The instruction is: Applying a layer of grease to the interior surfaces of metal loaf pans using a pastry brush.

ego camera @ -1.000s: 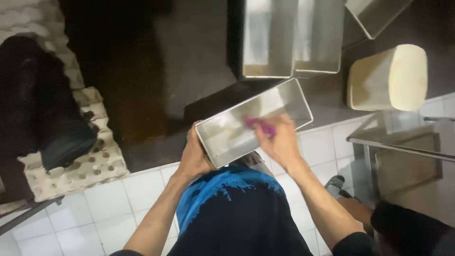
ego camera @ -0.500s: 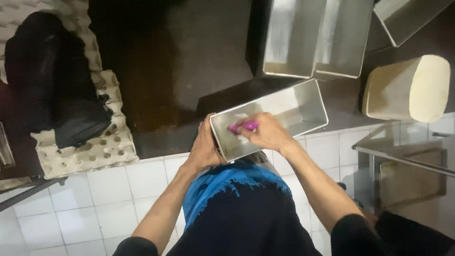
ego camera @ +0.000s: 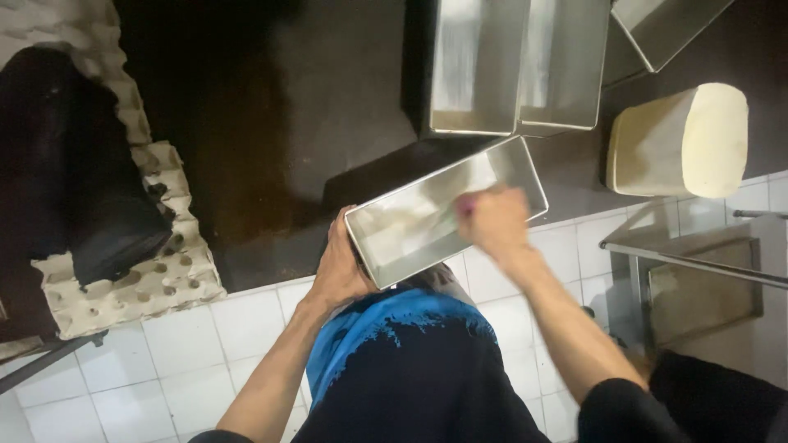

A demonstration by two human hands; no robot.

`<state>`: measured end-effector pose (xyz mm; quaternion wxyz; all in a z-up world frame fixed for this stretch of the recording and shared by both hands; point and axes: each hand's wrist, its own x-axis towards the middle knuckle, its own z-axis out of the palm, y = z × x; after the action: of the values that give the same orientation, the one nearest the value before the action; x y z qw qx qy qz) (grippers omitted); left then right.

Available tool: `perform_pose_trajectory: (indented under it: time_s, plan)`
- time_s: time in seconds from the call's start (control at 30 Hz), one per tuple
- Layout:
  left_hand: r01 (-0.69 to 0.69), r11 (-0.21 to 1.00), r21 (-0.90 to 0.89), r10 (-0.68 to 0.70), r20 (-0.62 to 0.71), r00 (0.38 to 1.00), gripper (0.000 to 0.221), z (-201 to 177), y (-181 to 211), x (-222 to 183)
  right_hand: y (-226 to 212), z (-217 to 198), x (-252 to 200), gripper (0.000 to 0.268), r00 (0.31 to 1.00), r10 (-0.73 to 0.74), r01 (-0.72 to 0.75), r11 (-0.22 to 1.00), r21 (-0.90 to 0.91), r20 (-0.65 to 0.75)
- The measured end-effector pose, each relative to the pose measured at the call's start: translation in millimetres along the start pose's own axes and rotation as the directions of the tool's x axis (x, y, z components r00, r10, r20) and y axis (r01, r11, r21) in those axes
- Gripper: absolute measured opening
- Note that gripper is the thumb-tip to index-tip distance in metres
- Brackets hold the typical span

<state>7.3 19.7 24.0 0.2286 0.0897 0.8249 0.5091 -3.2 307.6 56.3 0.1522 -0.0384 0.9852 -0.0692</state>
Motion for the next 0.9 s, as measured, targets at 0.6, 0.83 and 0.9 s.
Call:
perform_pose_trajectory:
  time_s: [0.6, 0.83, 0.9]
  plan:
    - [-0.155, 0.984, -0.083, 0.150, -0.068, 0.986, 0.112, 1, 3, -3, -21, 4, -11, 0.018, 0.897, 0.174, -0.108, 0.978, 0.181, -0.406]
    - [-0.140, 0.965, -0.222, 0.142, -0.006, 0.990, 0.109, -1, 7, 2, -89, 82, -2, 0.016, 0.900, -0.096, 0.266, 0.894, 0.360, -0.425]
    - [-0.093, 0.973, -0.212, 0.100, 0.026, 0.995, 0.113, 2, 1, 1, -87, 54, -2, 0.017, 0.947, 0.001, 0.173, 0.839, 0.515, -0.320]
